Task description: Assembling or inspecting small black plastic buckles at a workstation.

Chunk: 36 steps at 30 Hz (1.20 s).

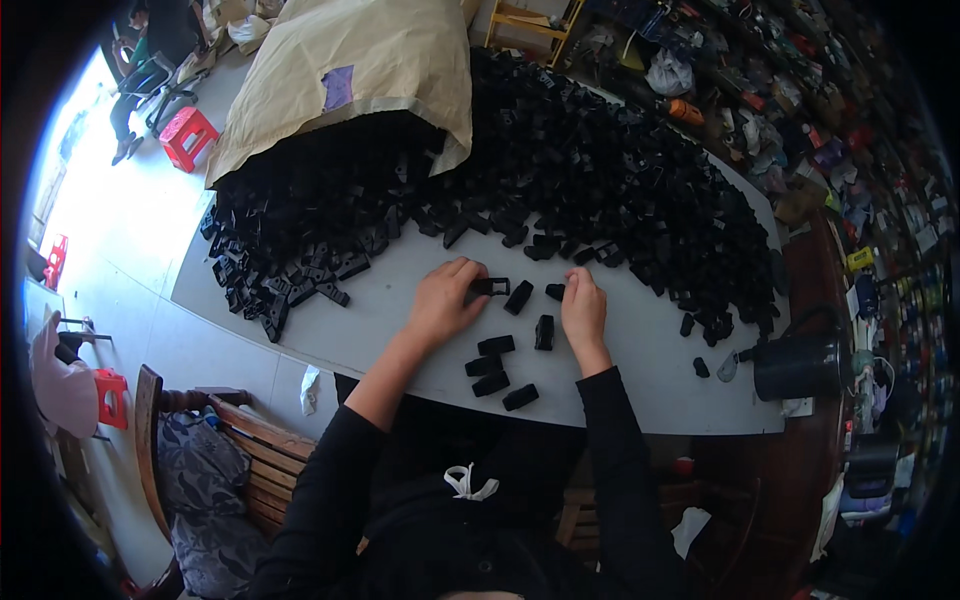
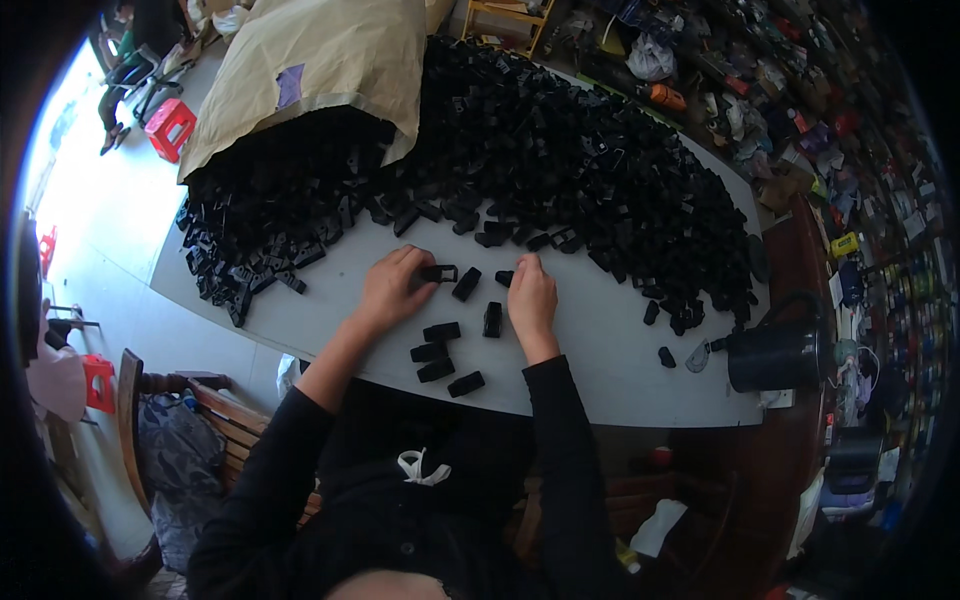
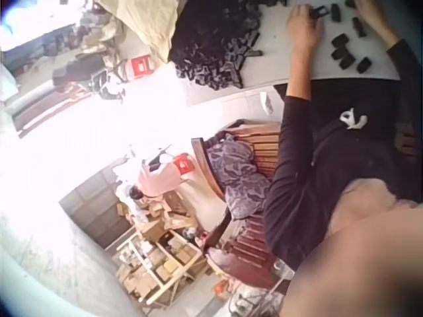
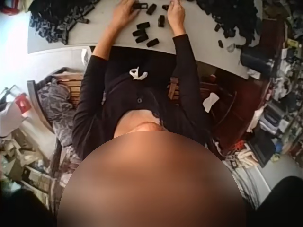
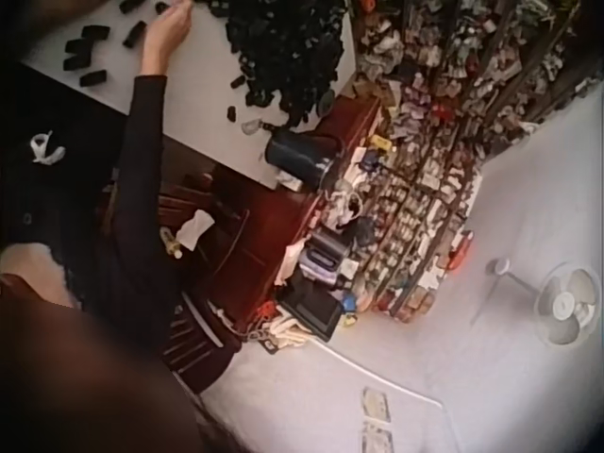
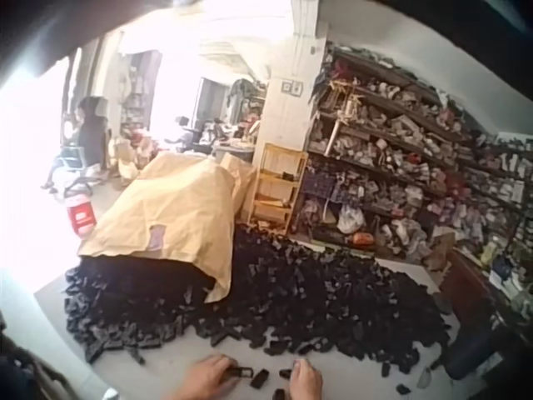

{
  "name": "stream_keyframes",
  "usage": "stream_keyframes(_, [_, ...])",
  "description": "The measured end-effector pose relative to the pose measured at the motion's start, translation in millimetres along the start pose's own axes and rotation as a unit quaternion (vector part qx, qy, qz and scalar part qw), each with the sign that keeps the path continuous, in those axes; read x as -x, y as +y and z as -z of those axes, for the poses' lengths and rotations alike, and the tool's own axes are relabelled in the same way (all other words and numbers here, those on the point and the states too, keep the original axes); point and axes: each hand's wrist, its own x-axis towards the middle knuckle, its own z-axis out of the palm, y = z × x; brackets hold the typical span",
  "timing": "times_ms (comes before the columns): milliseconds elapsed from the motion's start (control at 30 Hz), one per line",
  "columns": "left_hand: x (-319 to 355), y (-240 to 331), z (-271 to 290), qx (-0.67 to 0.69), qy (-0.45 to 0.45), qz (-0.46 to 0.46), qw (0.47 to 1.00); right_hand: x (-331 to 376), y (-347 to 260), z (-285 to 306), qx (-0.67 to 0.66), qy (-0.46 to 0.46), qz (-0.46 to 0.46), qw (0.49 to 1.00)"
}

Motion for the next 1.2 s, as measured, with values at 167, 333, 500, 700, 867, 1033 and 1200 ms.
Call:
stream_keyframes(167, [3.3, -7.9, -0.9, 0.012, 0.011, -0.006, 1.000, -5.5, -27.8, 22.7, 0.235, -0.131, -0.076, 0.960])
stream_keyframes(333, [3.0, -5.6, 2.9, 0.008, 0.004, -0.011, 1.000, 13.2, -11.9, 37.6, 0.081, -0.057, 0.083, 0.992])
stream_keyframes(500, [1.6, -8.2, 2.9, 0.028, -0.019, -0.019, 0.999, 12.4, -25.6, 23.4, -0.135, -0.081, 0.123, 0.980])
stream_keyframes(700, [0.7, -8.4, 0.2, 0.069, -0.002, -0.038, 0.997, 9.0, -47.7, -9.8, -0.107, -0.110, 0.339, 0.928])
stream_keyframes(867, [2.3, -10.0, 4.8, 0.093, -0.012, -0.010, 0.996, 11.2, -50.0, -17.2, -0.092, -0.071, 0.359, 0.926])
stream_keyframes(1033, [4.6, -17.7, 2.8, 0.054, -0.025, -0.040, 0.997, 15.9, -39.5, -13.6, -0.099, -0.059, 0.329, 0.937])
stream_keyframes(1200, [0.8, -11.3, 1.5, 0.077, -0.008, -0.037, 0.996, 15.0, -43.7, -11.4, -0.154, -0.082, 0.244, 0.954])
